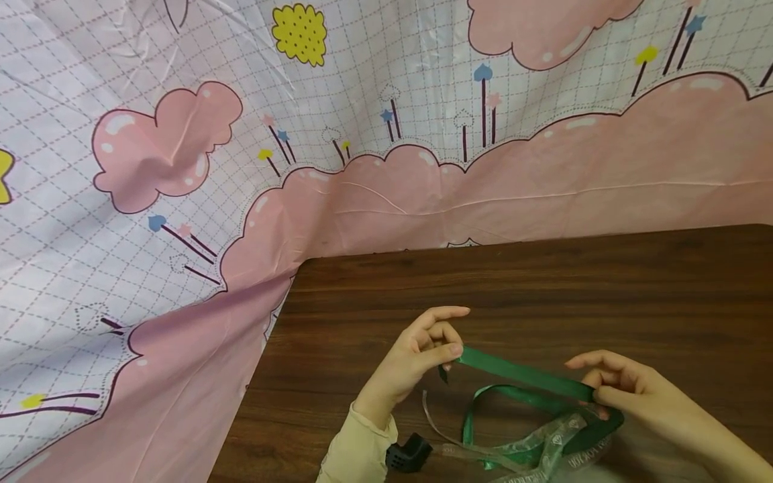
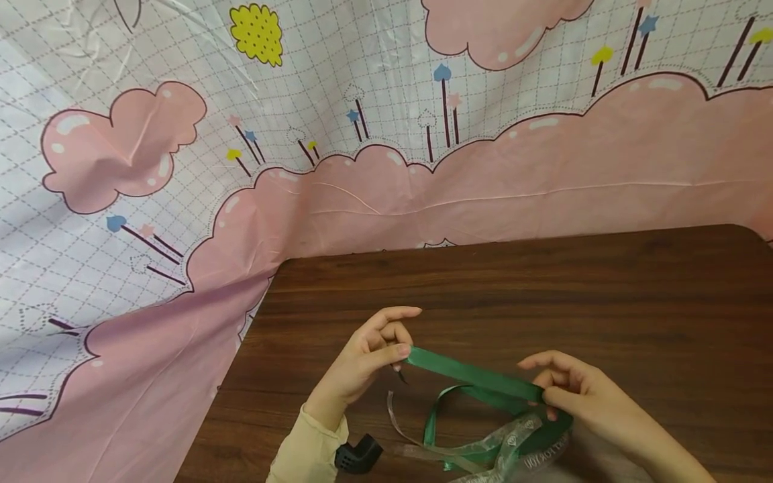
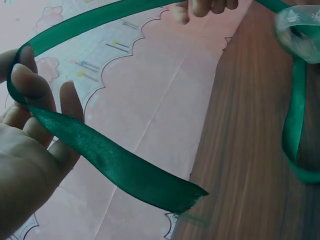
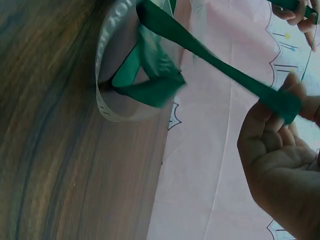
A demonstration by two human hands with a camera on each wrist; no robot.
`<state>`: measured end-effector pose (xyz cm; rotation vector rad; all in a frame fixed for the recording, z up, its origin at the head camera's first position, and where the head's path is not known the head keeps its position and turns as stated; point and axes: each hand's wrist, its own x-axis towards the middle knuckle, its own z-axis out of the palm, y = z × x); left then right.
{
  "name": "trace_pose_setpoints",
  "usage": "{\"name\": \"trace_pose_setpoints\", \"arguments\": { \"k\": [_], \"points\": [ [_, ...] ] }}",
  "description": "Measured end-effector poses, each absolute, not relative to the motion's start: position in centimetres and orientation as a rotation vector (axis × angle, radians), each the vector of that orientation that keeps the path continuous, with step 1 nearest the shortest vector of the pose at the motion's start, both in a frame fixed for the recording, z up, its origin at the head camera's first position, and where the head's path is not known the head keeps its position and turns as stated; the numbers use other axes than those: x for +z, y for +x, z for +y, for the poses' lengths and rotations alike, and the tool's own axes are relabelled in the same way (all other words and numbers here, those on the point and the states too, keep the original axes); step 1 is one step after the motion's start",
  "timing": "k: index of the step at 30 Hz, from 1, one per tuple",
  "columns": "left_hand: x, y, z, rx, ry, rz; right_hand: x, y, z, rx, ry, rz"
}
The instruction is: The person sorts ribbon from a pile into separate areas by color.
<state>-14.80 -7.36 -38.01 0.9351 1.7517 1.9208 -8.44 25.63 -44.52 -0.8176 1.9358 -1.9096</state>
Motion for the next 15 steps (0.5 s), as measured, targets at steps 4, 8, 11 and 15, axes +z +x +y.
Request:
{"name": "trace_pose_setpoints", "arguments": {
  "k": [4,8,11,15],
  "points": [
    [-37.9,-15.0,-8.0,1.959,0.889,1.772,-44.7,-8.4,26.5,-1.886,-0.761,2.049],
    [-38.0,-15.1,-8.6,1.960,0.848,1.789,-44.8,-8.3,27.2,-1.853,-0.731,2.110],
    [-38.1,-15.2,-9.2,1.956,0.802,1.811,-44.6,-8.2,27.8,-1.844,-0.660,2.110],
    [-38.3,-15.2,-10.0,1.969,0.743,1.830,-44.5,-8.2,28.8,-1.939,-0.646,1.929]
  ]
}}
